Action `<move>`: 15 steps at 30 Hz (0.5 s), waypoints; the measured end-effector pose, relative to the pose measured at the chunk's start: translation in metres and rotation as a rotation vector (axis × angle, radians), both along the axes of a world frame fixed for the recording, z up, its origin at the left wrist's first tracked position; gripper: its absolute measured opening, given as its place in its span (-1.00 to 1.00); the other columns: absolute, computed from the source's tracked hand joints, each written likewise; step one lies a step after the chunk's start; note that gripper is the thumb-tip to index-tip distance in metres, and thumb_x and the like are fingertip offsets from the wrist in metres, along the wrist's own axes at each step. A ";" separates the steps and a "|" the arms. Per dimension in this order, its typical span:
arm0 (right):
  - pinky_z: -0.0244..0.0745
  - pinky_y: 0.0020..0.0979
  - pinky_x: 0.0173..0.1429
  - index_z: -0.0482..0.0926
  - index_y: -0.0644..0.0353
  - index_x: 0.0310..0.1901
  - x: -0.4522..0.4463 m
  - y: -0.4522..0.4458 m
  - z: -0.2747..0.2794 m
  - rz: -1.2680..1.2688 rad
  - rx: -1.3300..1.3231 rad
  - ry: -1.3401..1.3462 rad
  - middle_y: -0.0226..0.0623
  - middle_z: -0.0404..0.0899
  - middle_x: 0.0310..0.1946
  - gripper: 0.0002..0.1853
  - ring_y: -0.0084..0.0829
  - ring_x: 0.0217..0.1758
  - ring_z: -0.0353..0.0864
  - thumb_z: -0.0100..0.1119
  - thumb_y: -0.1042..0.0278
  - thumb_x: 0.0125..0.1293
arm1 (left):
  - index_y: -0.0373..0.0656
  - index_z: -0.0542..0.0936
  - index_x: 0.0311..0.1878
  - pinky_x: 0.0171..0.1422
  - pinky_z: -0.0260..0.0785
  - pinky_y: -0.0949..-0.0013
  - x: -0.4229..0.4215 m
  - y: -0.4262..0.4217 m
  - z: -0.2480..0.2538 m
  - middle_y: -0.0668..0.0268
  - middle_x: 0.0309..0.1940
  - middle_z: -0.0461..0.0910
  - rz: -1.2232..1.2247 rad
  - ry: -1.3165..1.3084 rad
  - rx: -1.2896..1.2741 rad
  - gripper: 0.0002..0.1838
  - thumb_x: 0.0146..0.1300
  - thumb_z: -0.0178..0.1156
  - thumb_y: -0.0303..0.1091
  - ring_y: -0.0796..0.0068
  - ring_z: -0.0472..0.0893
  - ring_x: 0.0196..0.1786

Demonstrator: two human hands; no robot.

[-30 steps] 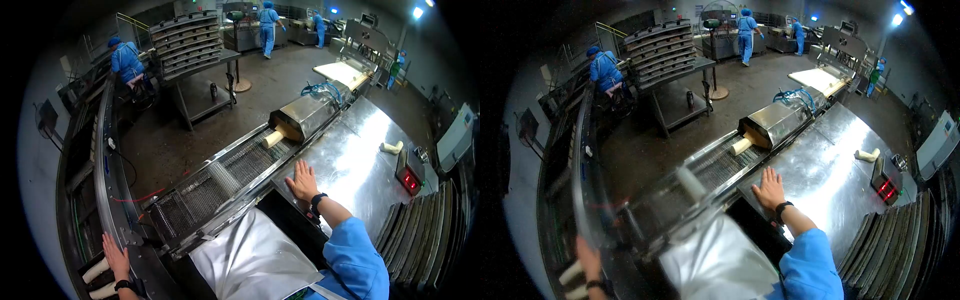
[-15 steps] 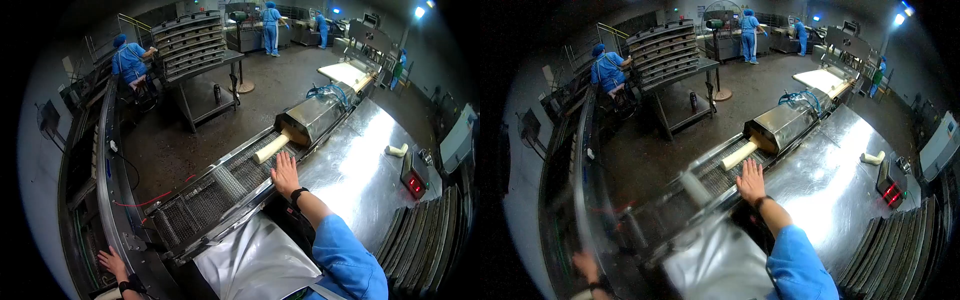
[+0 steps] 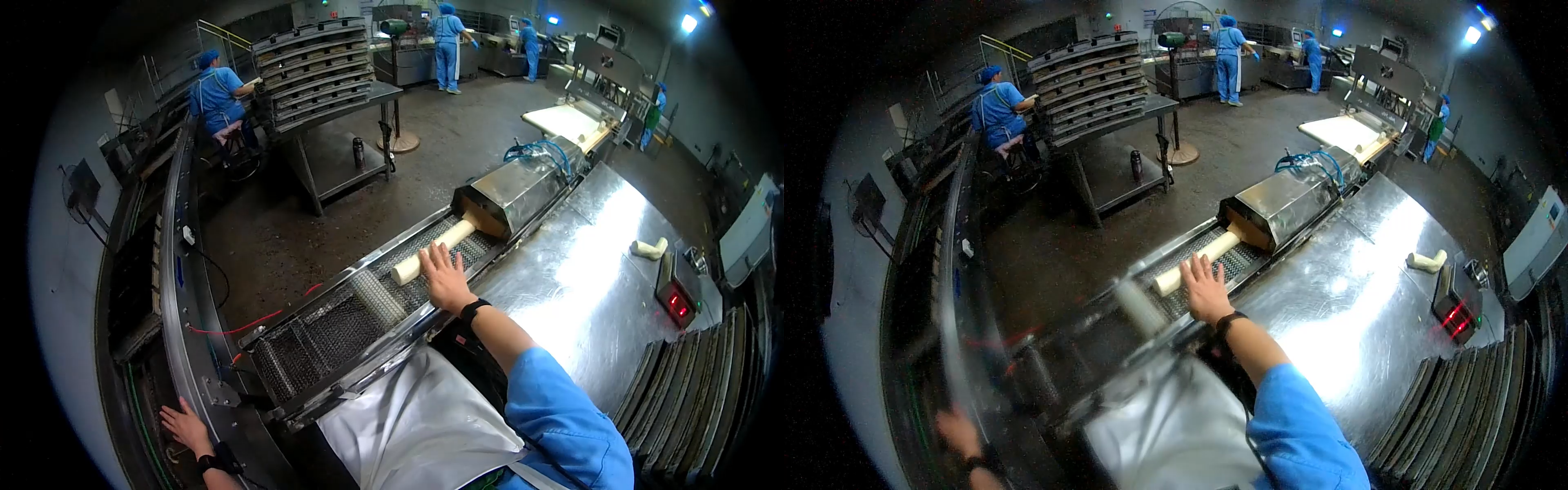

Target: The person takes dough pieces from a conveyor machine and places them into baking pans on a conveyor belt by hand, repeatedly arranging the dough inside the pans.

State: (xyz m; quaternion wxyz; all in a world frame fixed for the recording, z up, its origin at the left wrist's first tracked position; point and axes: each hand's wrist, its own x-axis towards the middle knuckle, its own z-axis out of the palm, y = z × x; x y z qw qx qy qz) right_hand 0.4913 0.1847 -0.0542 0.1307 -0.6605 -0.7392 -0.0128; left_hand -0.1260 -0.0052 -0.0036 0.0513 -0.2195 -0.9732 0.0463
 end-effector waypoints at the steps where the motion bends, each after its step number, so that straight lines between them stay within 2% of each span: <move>1: -0.25 0.22 0.50 -0.04 0.08 0.48 -0.006 0.000 0.000 0.030 0.012 -0.051 -0.03 -0.11 0.51 -0.23 0.03 0.58 -0.18 -0.10 0.44 0.20 | -0.10 -0.01 0.52 0.49 0.00 -0.15 -0.001 0.000 -0.001 0.20 0.54 -0.07 -0.015 0.006 0.013 -0.19 0.42 -0.34 0.30 0.10 -0.06 0.55; 2: -0.17 0.22 0.49 -0.02 0.08 0.48 -0.013 0.000 0.000 0.060 0.024 -0.102 -0.04 -0.08 0.50 -0.21 0.03 0.57 -0.14 -0.04 0.45 0.17 | -0.11 0.00 0.51 0.48 0.03 -0.13 -0.002 -0.001 -0.002 0.18 0.53 -0.05 -0.031 0.013 0.026 -0.19 0.42 -0.34 0.30 0.08 -0.02 0.54; 6: -0.15 0.23 0.48 0.11 0.16 0.42 -0.044 0.002 -0.002 0.121 0.037 -0.112 -0.06 0.07 0.45 -0.29 0.02 0.56 -0.10 -0.02 0.45 0.17 | -0.14 0.02 0.50 0.46 0.07 -0.12 0.008 -0.003 0.005 0.15 0.52 -0.01 -0.054 0.005 0.095 -0.20 0.42 -0.30 0.28 0.05 0.03 0.52; 7: -0.10 0.21 0.48 0.22 0.18 0.34 -0.053 0.000 -0.001 0.136 0.111 -0.106 -0.10 0.22 0.36 -0.38 -0.04 0.52 0.02 0.00 0.44 0.18 | -0.15 0.03 0.50 0.46 0.07 -0.11 0.010 -0.003 0.009 0.13 0.51 -0.01 -0.064 -0.026 0.120 -0.20 0.42 -0.28 0.27 0.04 0.04 0.52; 8: -0.10 0.21 0.48 0.22 0.18 0.34 -0.060 0.000 0.000 0.140 0.113 -0.105 -0.10 0.22 0.36 -0.38 -0.04 0.52 0.02 0.00 0.44 0.18 | -0.16 0.04 0.50 0.46 0.08 -0.10 0.011 -0.004 0.012 0.11 0.51 0.00 -0.073 -0.059 0.146 -0.20 0.42 -0.25 0.25 0.03 0.05 0.51; 10: -0.14 0.20 0.51 0.32 0.18 0.23 -0.075 -0.002 0.006 0.186 0.049 -0.003 -0.12 0.32 0.28 -0.55 -0.17 0.46 0.13 -0.07 0.44 0.28 | -0.18 0.05 0.49 0.46 0.08 -0.10 0.011 -0.005 0.011 0.09 0.50 0.00 -0.070 -0.050 0.171 -0.21 0.42 -0.21 0.23 0.03 0.05 0.51; 11: 0.03 0.14 0.44 0.42 0.15 0.06 -0.081 0.000 -0.001 0.195 0.240 -0.042 -0.18 0.46 0.09 -0.69 -0.24 0.31 0.32 -0.05 0.43 0.28 | -0.19 0.05 0.49 0.46 0.09 -0.10 0.013 -0.004 0.014 0.08 0.50 0.01 -0.078 -0.061 0.161 -0.21 0.43 -0.21 0.22 0.03 0.05 0.51; 12: 0.03 0.14 0.44 0.42 0.15 0.06 -0.084 0.001 -0.001 0.198 0.243 -0.042 -0.18 0.46 0.09 -0.69 -0.24 0.31 0.32 -0.05 0.43 0.28 | -0.19 0.05 0.49 0.46 0.09 -0.09 0.014 -0.003 0.015 0.07 0.50 0.01 -0.087 -0.073 0.150 -0.22 0.43 -0.21 0.21 0.02 0.05 0.51; 14: 0.18 0.04 0.31 0.46 0.13 -0.02 -0.091 -0.002 0.010 0.254 0.138 -0.073 -0.23 0.51 -0.04 -0.75 -0.25 0.19 0.41 -0.04 0.42 0.27 | -0.19 0.04 0.49 0.46 0.09 -0.09 0.001 -0.005 0.000 0.07 0.50 0.01 -0.108 -0.050 0.194 -0.22 0.43 -0.21 0.21 0.02 0.06 0.51; 15: 0.24 -0.07 0.21 0.51 0.12 -0.14 -0.094 -0.002 0.012 0.285 0.190 -0.073 -0.27 0.53 -0.16 -0.83 -0.27 0.09 0.45 0.00 0.38 0.24 | -0.20 0.04 0.49 0.46 0.10 -0.08 -0.005 -0.006 -0.008 0.07 0.50 0.02 -0.131 -0.026 0.236 -0.22 0.43 -0.21 0.21 0.02 0.06 0.51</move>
